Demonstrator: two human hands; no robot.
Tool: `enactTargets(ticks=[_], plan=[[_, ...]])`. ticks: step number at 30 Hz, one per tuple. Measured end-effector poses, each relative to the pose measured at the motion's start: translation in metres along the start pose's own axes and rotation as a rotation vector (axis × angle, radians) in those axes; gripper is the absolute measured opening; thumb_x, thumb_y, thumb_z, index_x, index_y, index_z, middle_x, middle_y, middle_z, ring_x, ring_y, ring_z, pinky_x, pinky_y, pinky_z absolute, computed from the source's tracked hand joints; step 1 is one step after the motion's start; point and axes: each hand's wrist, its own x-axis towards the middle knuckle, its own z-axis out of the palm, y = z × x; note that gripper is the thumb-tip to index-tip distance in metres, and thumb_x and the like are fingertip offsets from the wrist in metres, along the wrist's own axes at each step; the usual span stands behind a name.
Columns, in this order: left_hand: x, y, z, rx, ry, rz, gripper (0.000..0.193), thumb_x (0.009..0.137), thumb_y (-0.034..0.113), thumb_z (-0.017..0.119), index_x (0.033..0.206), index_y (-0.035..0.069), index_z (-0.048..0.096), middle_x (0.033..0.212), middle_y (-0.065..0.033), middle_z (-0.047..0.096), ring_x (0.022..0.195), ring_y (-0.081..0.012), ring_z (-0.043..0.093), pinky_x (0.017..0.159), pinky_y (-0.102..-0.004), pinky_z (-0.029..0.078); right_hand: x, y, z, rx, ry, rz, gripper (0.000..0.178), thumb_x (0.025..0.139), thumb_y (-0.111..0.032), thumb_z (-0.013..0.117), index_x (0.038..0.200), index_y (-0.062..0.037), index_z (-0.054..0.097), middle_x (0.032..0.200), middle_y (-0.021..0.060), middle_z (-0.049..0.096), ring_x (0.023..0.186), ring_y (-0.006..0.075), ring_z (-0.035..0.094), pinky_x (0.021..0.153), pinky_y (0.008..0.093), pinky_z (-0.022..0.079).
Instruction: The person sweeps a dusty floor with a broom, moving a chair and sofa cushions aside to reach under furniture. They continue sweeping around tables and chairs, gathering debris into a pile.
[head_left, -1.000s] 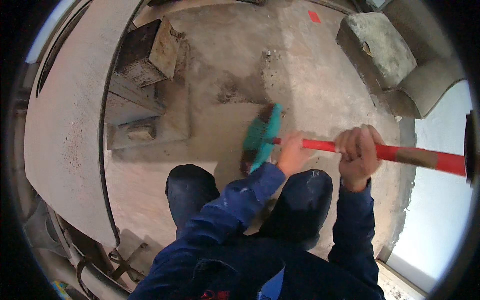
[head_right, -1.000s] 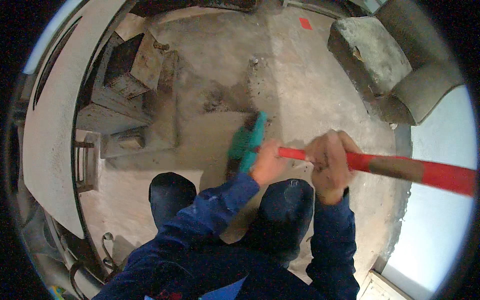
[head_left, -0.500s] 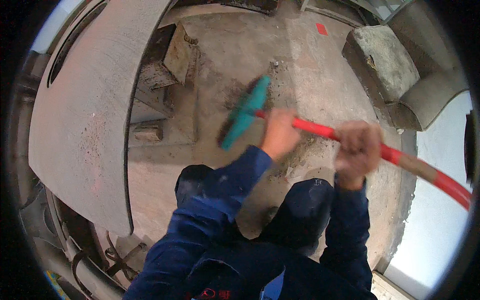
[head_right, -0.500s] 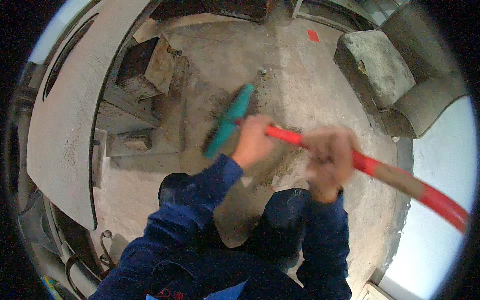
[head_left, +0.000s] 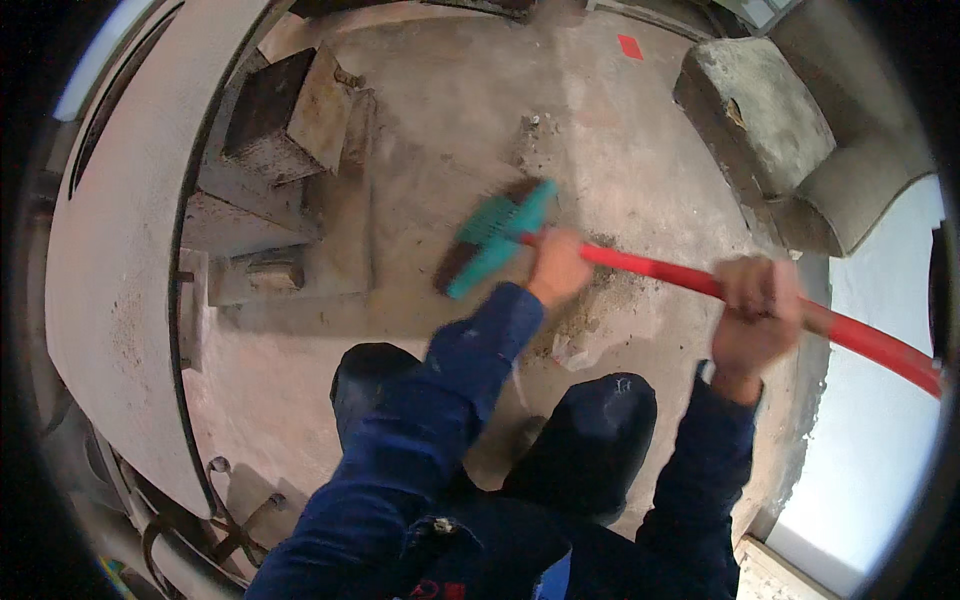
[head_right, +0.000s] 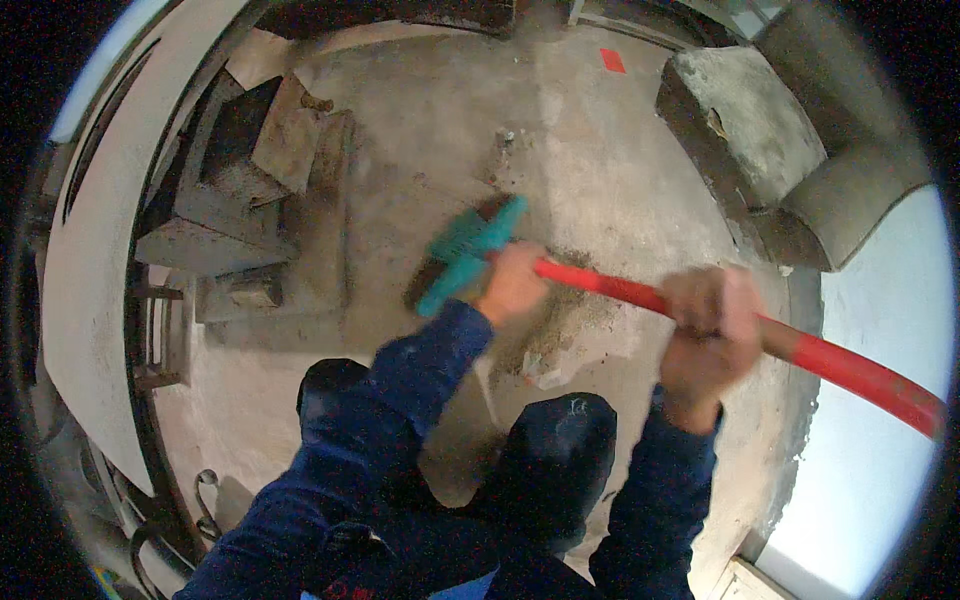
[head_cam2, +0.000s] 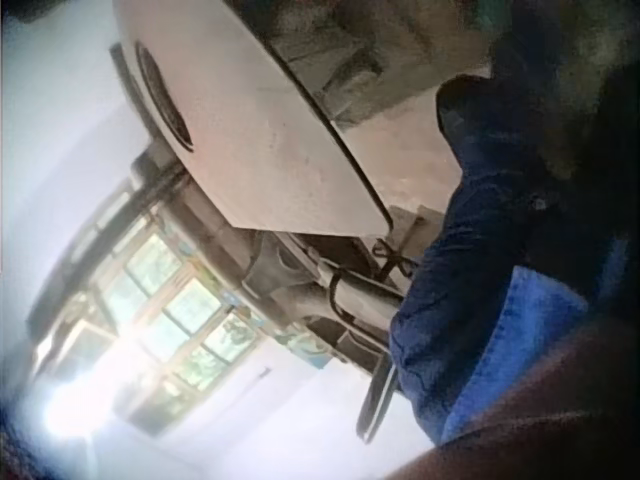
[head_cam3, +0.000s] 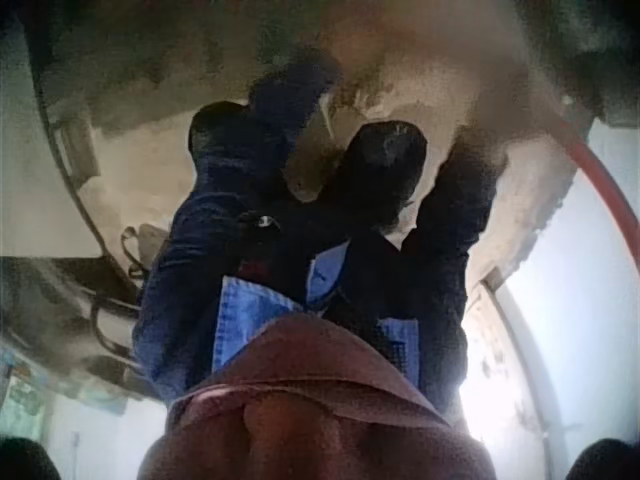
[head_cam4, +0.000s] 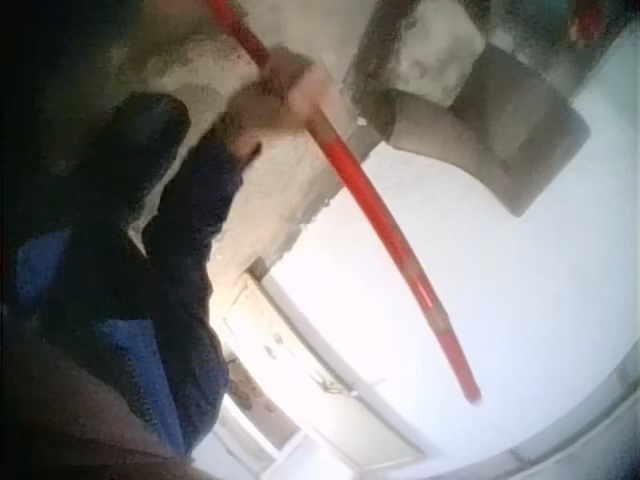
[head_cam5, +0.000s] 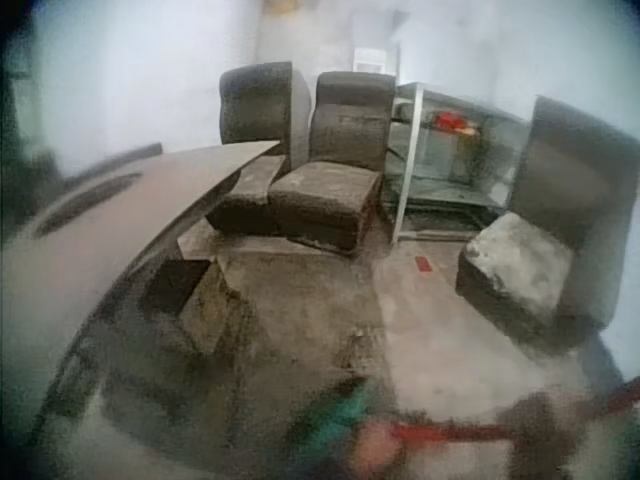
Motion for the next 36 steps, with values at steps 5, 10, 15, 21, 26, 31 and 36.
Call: enactTargets(ticks=[5,10,15,21,26,31,36], plan=[[-0.032,0.092,0.039,-0.437,-0.179,0.129,0.01,0.074,0.005,0.065,0.083,0.004,0.061,0.084,-0.0172,0.064,0.084,-0.0381,0.062,0.072,-0.0491,0.047,-0.008,-0.07,-0.003,-0.286,-0.094,-0.15,0.029,0.098,-0.026,0.046,0.072,-0.0163,0.038,0.054,-0.0057,0.031,0.045,0.0083,0.03,0.05,0.0266,0.034],[-0.044,0.118,-0.013,-0.349,-0.107,0.214,0.01,0.076,0.007,0.065,0.085,0.004,0.062,0.085,-0.0174,0.063,0.084,-0.0387,0.061,0.074,-0.0506,0.046,-0.025,-0.121,-0.015,-0.282,-0.308,-0.246,0.034,0.104,-0.031,0.035,0.093,-0.0116,0.061,0.053,-0.0061,0.033,0.044,0.0061,0.029,0.05,0.0242,0.032],[-0.063,0.046,-0.087,-0.051,0.142,-0.001,0.008,0.077,0.01,0.066,0.082,0.004,0.065,0.083,-0.0173,0.064,0.086,-0.0385,0.06,0.075,-0.0499,0.044,-0.03,-0.05,-0.005,-0.012,-0.195,-0.103,0.039,0.104,-0.03,0.035,0.067,-0.0181,0.038,0.053,-0.0061,0.033,0.046,0.0091,0.034,0.054,0.0307,0.037],[-0.115,-0.021,-0.074,0.058,0.179,-0.169,0.007,0.075,0.009,0.067,0.075,0.006,0.061,0.081,-0.017,0.064,0.079,-0.0394,0.06,0.069,-0.0523,0.044,-0.05,0.021,0.036,0.123,-0.187,0.076,0.031,0.1,-0.026,0.042,0.07,-0.0164,0.037,0.052,-0.0036,0.031,0.043,0.011,0.031,0.049,0.0326,0.037],[-0.12,0.039,-0.044,-0.183,-0.029,-0.151,0.011,0.074,0.01,0.068,0.083,0.005,0.063,0.083,-0.0176,0.064,0.084,-0.0395,0.061,0.072,-0.0475,0.047,-0.036,-0.034,0.003,0.081,-0.207,-0.012,0.028,0.099,-0.028,0.045,0.075,-0.0158,0.04,0.049,-0.0047,0.037,0.039,0.0066,0.034,0.044,0.0252,0.036],[-0.136,0.055,-0.055,-0.299,0.126,-0.05,0.011,0.077,0.013,0.067,0.081,0.005,0.061,0.083,-0.0185,0.063,0.085,-0.0393,0.061,0.073,-0.0469,0.048,-0.032,-0.063,0.021,0.073,-0.325,-0.102,0.029,0.1,-0.032,0.047,0.075,-0.0179,0.042,0.046,-0.006,0.039,0.035,0.005,0.034,0.044,0.022,0.041],[-0.164,0.034,-0.131,0.021,0.119,-0.196,0.018,0.084,0.025,0.069,0.08,0.008,0.064,0.08,-0.015,0.064,0.078,-0.0373,0.062,0.07,-0.0463,0.048,-0.015,-0.019,0.037,0.442,-0.529,0.114,0.031,0.1,-0.032,0.048,0.073,-0.0175,0.043,0.042,-0.0071,0.038,0.033,0.0056,0.036,0.041,0.0219,0.041]])
